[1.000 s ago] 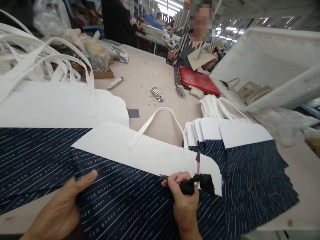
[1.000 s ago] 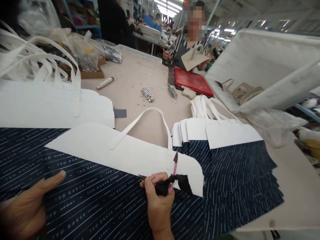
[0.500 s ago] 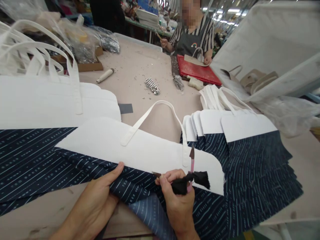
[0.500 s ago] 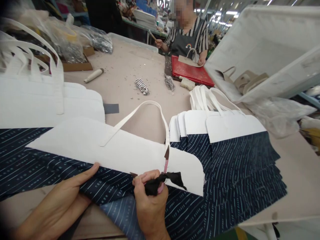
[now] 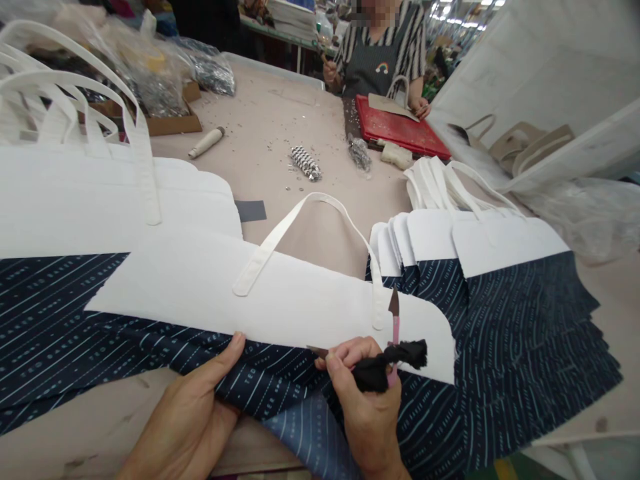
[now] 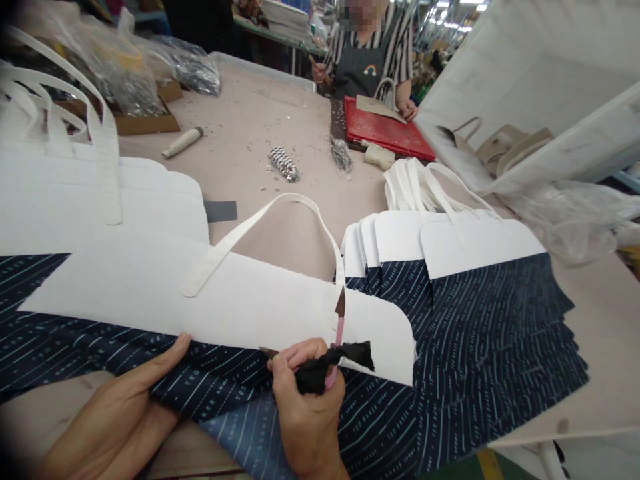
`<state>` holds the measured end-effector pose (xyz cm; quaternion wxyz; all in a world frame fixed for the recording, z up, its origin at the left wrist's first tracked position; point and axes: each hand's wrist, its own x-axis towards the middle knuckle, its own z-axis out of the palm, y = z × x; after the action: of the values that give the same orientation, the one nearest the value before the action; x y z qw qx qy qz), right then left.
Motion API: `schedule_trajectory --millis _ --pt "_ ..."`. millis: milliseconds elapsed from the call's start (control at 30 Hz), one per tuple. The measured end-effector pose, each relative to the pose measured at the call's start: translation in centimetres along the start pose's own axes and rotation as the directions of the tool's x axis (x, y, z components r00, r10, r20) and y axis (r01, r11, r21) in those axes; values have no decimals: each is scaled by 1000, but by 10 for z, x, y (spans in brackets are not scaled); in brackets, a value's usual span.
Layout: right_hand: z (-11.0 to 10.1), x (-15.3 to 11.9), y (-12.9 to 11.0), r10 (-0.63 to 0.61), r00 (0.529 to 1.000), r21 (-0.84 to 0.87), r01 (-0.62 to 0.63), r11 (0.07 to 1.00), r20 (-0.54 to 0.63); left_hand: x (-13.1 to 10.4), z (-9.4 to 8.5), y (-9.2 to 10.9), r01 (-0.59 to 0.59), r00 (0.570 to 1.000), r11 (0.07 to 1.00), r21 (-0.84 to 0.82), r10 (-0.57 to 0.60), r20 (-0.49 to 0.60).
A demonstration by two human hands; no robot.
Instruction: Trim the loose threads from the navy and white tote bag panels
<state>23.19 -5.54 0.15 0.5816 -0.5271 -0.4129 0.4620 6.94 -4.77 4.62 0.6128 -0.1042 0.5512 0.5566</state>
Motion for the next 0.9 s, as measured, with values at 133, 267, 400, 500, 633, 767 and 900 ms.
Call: schedule_trajectory --millis 133,267,400,500,633,767,900 --pt "0 0 -1 -2 1000 -39 2 999 0 -1 -2 -2 -20 1000 1000 21 20 -3" --pt "1 0 2 -20 1000 -110 19 994 -11 -3 0 -4 -28 999 1000 1 28 -32" --pt "6 -3 4 -28 999 -182 30 983 16 -5 3 -2 -5 998 1000 -24 4 -60" --pt "11 -5 3 -63 998 -190 64 980 15 -5 2 -2 18 997 1000 -19 -19 -80" --pt "15 -7 1 -95 995 -175 95 980 8 -6 -3 -7 5 999 1000 29 -4 -49" --pt "14 -7 1 -72 997 -160 76 984 33 -9 -5 -11 -21 1000 998 65 20 23" --pt "11 -8 2 -45 998 -144 51 988 48 -12 -4 -14 -30 998 993 113 24 58"
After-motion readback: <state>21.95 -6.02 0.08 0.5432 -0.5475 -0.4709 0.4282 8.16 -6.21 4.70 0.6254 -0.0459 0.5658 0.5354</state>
